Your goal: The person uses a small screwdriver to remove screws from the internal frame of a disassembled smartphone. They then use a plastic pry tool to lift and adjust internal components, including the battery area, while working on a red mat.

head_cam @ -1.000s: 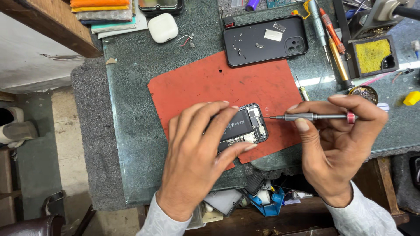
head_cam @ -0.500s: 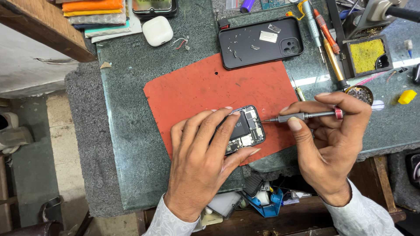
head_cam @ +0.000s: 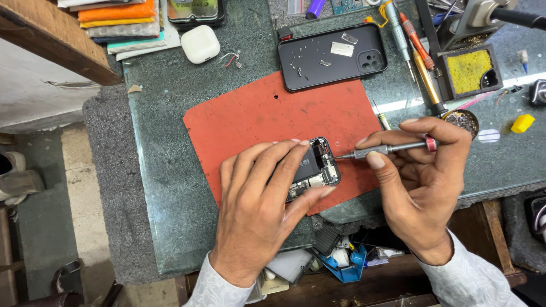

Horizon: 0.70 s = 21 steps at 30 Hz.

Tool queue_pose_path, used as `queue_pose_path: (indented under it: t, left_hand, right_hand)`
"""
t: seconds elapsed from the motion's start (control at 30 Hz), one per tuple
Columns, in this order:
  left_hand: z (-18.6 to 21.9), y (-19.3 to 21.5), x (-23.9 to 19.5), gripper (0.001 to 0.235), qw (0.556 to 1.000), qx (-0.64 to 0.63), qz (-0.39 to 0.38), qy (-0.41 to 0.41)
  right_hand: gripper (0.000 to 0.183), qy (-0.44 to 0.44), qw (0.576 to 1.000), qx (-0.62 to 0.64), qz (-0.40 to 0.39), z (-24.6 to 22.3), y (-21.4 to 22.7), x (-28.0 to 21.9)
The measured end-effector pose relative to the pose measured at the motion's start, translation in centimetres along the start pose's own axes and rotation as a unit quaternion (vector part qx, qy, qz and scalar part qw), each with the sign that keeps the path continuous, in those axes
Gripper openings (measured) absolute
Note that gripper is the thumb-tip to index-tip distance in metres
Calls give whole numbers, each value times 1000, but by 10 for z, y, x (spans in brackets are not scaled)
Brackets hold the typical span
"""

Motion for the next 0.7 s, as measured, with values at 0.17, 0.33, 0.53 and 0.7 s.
queue_pose_path:
  t: [0.17,0.33,0.53,0.7]
  left_hand:
    - [0,3,15,48,997,-46,-39,-38]
    - [-2,-2,35,45,986,-79,-93,-113]
    - [-6,-7,50,39,965,-75,-169,-188]
    - [-6,-10,58,27,952,-25,-200,-230]
  right_hand:
    - [40,7,1000,8,-3,-2,-2,0]
    - [42,15,1000,5,-9,-5,-2,1]
    - [44,11,1000,22,-17,-4,-3,1]
    - [41,14,999,29,-11,-4,0,1]
Point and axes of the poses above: each hand's wrist, its own x-axis towards the middle knuckle, its own y-axis out of the back of the hand, z = x × y, the point moved 9 cm from there along x, towards the middle knuckle, and after that the axes turned 11 degrees about -y, right-handed, at the moved point
